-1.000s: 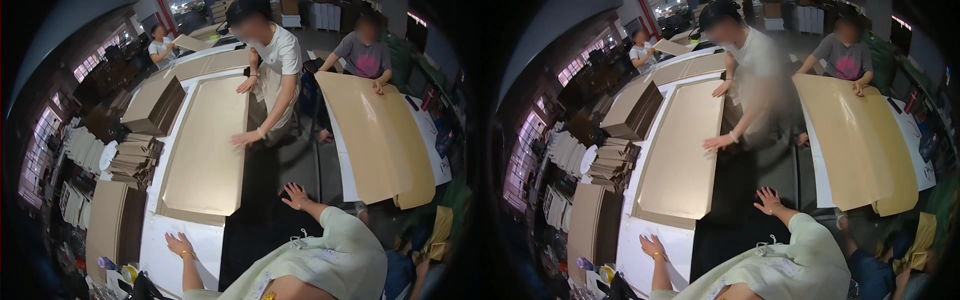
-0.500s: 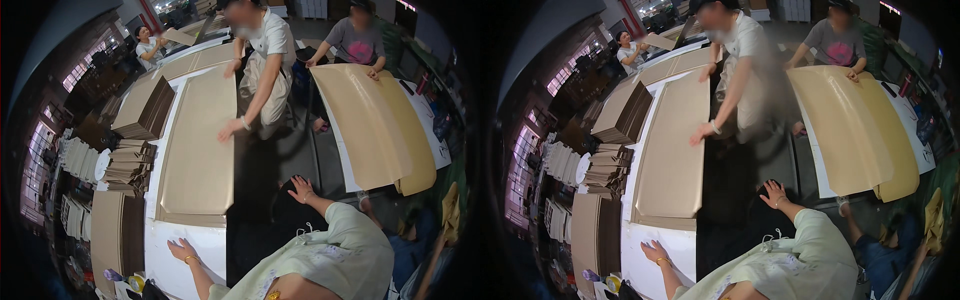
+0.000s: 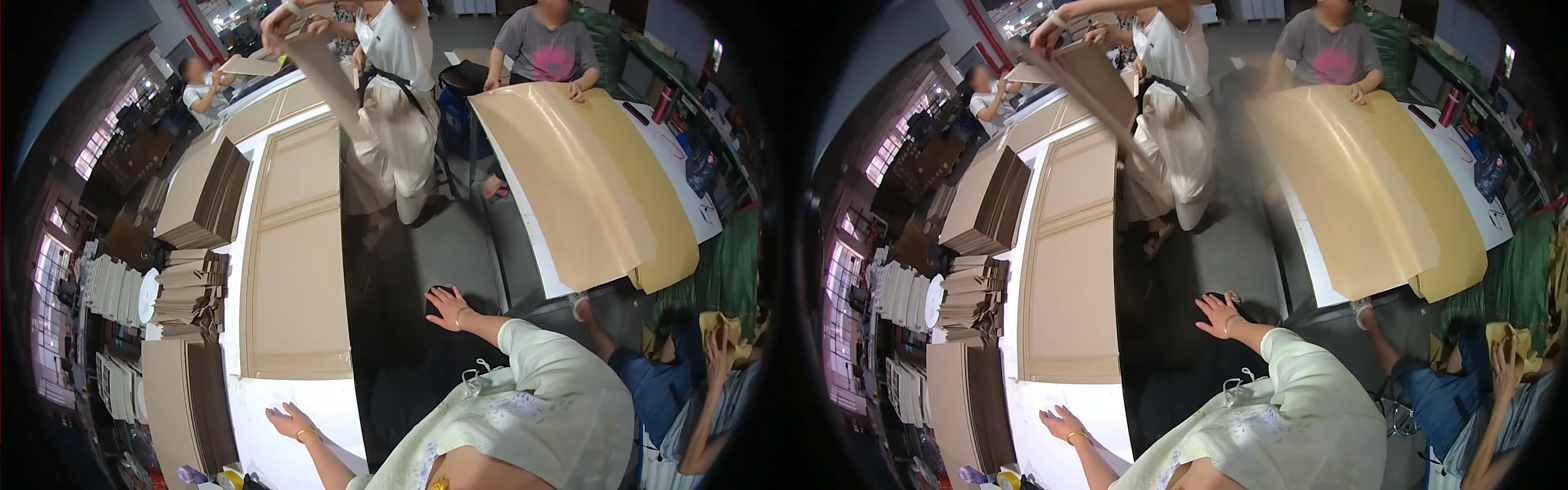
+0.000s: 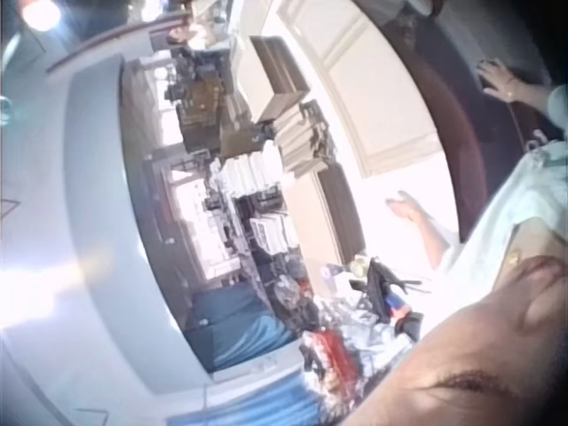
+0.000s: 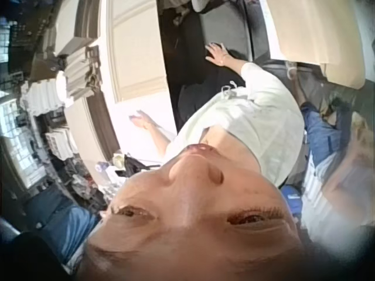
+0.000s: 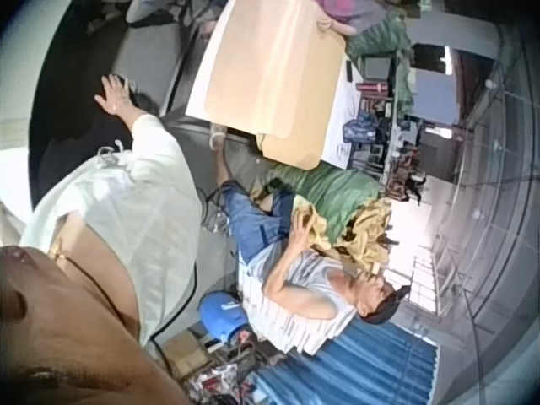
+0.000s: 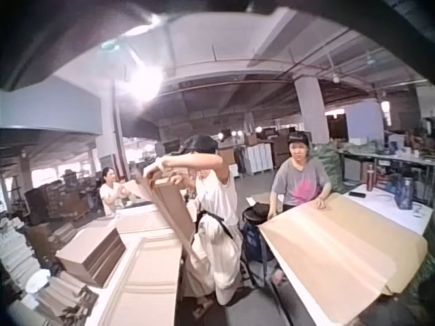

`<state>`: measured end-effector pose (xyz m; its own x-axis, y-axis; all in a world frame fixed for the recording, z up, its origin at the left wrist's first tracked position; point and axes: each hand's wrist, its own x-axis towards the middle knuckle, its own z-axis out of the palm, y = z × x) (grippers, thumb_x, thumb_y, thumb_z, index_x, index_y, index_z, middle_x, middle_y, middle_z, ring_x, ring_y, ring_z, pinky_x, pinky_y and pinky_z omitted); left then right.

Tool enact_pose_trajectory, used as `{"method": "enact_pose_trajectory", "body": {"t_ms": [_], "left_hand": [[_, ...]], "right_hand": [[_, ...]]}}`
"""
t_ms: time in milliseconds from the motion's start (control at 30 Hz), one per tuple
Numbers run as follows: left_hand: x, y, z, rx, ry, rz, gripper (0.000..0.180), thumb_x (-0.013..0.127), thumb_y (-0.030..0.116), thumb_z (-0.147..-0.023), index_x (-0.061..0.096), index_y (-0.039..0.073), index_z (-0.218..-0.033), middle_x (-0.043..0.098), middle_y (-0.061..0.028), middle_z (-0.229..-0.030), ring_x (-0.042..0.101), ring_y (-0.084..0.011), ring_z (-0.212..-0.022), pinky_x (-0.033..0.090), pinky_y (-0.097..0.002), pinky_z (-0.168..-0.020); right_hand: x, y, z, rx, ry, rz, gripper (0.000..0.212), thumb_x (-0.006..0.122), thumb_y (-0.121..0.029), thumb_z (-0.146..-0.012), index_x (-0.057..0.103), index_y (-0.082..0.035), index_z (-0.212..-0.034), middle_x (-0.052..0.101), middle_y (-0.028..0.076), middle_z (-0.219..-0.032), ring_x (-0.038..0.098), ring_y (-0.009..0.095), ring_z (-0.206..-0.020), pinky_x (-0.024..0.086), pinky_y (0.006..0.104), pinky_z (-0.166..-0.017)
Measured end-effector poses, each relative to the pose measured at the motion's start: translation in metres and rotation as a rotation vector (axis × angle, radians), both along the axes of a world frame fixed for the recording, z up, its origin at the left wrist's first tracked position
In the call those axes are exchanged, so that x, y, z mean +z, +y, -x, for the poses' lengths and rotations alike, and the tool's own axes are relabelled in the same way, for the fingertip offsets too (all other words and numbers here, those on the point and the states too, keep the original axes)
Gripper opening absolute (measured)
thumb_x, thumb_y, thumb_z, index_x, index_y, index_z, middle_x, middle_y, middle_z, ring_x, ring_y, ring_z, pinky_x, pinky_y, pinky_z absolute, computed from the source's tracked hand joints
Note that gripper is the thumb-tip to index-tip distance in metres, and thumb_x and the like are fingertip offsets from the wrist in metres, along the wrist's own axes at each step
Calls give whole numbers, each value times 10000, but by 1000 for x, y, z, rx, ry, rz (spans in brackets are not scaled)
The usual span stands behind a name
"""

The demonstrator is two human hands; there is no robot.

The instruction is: Wrapping large cardboard panels with a tan-colored finishing material.

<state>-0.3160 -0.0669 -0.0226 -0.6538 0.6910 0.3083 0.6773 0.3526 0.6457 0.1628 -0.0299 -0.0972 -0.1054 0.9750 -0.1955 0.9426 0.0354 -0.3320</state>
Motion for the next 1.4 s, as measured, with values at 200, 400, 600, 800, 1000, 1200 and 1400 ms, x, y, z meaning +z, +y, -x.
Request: {"method": "enact_pose_trajectory", "body": {"t_ms": [200,400,600,800,1000,1200,1400], "left_hand": [[-10,3,14,-21,140,28,471,566,137,-824,435,-109,-1204,496,-277,-1203,489,-381,-1119,366,-422,-979],[-21,-1,32,-10,214,69,484,613,191,-787,489,-67,-1176,514,-233,-1204,472,-378,-1115,342,-429,-978],[-10,9,14,-16,164,41,622,627,236,-777,377,-39,-1276,437,-224,-1293,409,-363,-1196,302,-415,-1017],[62,5,134,151,721,-29,716,600,368,-790,340,-22,-1331,298,-206,-1416,255,-329,-1325,193,-433,-1081],[158,23,236,246,675,404,908,720,480,-664,350,-26,-1321,390,-181,-1364,346,-315,-1276,267,-386,-1067],[158,13,249,349,528,739,1032,870,320,-493,330,86,-1342,442,-106,-1346,464,-260,-1207,378,-377,-1007],[154,6,251,430,636,750,687,571,-12,-776,309,208,-1371,578,-46,-1189,578,-219,-1031,392,-383,-922]], "right_hand": [[-8,3,-8,-153,76,13,664,434,-480,-877,270,-87,-1386,286,148,-1432,255,291,-1335,206,504,-1069],[-7,3,-24,-284,151,74,674,443,-479,-874,267,-83,-1390,331,140,-1412,303,285,-1313,231,500,-1052],[-27,-9,-44,-363,163,64,655,452,-447,-884,248,-102,-1402,322,132,-1415,302,297,-1311,231,512,-1050],[-22,-4,-22,-323,178,68,661,446,-445,-888,217,-117,-1414,276,122,-1439,272,292,-1326,205,514,-1063],[2,-4,-16,-311,115,36,672,459,-440,-884,214,-107,-1413,274,123,-1439,285,290,-1319,173,501,-1082],[12,-7,-10,-293,119,9,679,497,-415,-869,234,-89,-1402,294,146,-1427,281,295,-1319,185,513,-1077],[19,-17,-19,-332,145,29,684,460,-433,-889,192,-85,-1413,254,143,-1446,254,284,-1333,152,492,-1093]]}}
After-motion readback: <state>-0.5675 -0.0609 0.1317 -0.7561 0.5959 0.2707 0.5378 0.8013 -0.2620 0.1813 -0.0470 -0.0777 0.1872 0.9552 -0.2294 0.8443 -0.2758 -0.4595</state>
